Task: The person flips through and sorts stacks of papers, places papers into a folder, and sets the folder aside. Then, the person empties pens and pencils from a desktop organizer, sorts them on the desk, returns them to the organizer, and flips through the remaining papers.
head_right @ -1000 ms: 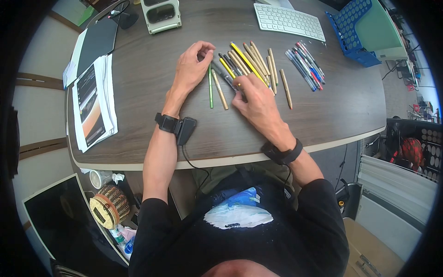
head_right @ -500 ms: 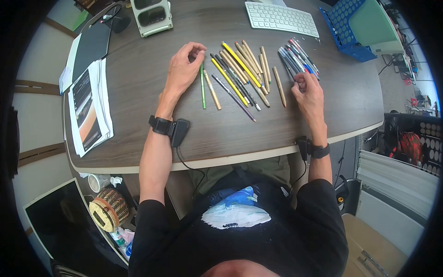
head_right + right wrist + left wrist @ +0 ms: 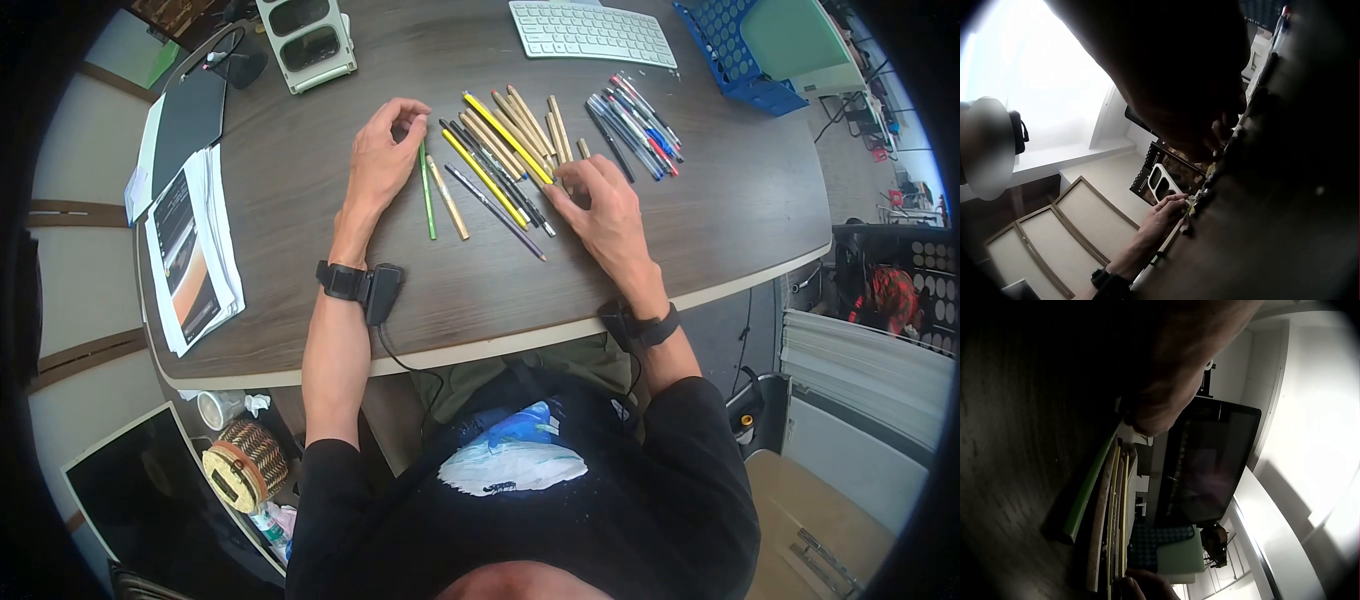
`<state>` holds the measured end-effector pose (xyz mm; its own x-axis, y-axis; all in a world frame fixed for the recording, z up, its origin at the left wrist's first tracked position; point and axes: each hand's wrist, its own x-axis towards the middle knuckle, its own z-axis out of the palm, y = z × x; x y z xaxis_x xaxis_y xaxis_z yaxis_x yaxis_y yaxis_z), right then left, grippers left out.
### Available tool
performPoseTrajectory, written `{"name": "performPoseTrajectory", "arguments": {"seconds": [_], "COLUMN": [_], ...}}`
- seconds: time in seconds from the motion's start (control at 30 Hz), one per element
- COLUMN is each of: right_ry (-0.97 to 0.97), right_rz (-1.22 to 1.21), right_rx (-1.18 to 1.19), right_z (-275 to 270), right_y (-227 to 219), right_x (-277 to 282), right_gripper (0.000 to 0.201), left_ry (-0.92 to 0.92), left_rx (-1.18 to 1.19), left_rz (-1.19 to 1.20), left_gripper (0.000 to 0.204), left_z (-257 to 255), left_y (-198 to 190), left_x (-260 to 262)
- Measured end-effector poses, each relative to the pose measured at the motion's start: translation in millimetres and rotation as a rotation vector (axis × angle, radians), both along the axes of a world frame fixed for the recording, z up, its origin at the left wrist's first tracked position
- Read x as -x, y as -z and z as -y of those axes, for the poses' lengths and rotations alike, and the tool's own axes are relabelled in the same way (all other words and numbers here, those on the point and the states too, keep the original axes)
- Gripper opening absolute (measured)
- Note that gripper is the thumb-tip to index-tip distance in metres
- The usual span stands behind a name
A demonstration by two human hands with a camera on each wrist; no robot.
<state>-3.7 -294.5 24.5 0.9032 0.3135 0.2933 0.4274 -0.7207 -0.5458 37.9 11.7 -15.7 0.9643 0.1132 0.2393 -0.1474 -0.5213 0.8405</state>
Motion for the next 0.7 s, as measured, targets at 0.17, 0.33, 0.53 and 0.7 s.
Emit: {"name": "performPoseTrajectory", "arguments": {"seconds": [0.17, 0.33, 0.53, 0.7], "right_ry": [0.008, 0.012, -0.005, -0.028], "right_rz": [0.015, 0.138, 0.063, 0.042], "right_rx": [0.022, 0.084, -0.088, -0.163], "right_z": [-9, -8, -11, -30], "right_y": [3, 7, 0, -2], "right_x": [-10, -14, 1, 20], "right_gripper": [0.018, 0.013, 0.012, 0.016], "left_ry": [-0.005, 0.0, 0.007, -0.005], "left_rx": [0.01, 0.013, -0.007, 0.038], "left_rz": [0.011, 0.01, 0.009, 0.002], "left_gripper": [0.022, 0.022, 0.023, 0.023], "left_z": [0, 0, -1, 0], "left_y": [0, 0, -1, -1], "left_x": [0, 0, 1, 0]}}
